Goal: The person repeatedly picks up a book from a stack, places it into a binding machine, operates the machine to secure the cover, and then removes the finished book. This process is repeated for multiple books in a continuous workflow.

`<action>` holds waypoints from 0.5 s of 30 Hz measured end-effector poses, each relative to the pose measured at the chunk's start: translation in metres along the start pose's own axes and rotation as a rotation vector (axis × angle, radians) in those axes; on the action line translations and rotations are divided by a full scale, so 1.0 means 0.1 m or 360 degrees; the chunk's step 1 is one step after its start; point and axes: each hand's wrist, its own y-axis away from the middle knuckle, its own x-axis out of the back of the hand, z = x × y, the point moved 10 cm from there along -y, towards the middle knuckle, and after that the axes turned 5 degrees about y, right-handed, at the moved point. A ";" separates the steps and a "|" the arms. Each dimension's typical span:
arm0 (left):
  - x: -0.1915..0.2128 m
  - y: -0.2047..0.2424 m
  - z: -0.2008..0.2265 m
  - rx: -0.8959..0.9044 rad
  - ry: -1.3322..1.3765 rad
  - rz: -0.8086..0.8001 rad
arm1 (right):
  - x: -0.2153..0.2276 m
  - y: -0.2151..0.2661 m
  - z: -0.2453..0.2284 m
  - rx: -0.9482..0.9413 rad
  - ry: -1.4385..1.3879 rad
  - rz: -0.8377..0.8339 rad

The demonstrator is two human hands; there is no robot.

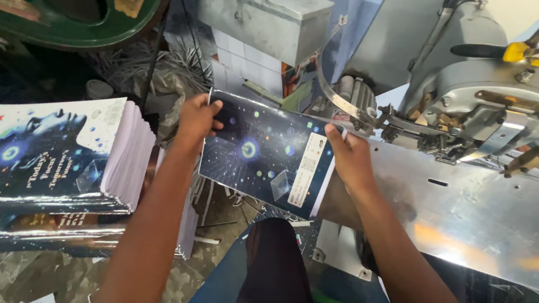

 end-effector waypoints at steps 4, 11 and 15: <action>-0.08 0.02 -0.08 -0.0069 -0.0196 0.0095 | 0.21 0.12 0.01 -0.0249 0.0360 0.0036; -0.15 0.17 0.02 -0.0093 -0.0384 0.0260 | 0.44 0.29 -0.12 -0.0553 0.0661 0.0005; -0.28 0.28 0.10 -0.0100 -0.0496 0.0275 | 0.60 0.34 -0.30 -0.0493 0.0876 0.0057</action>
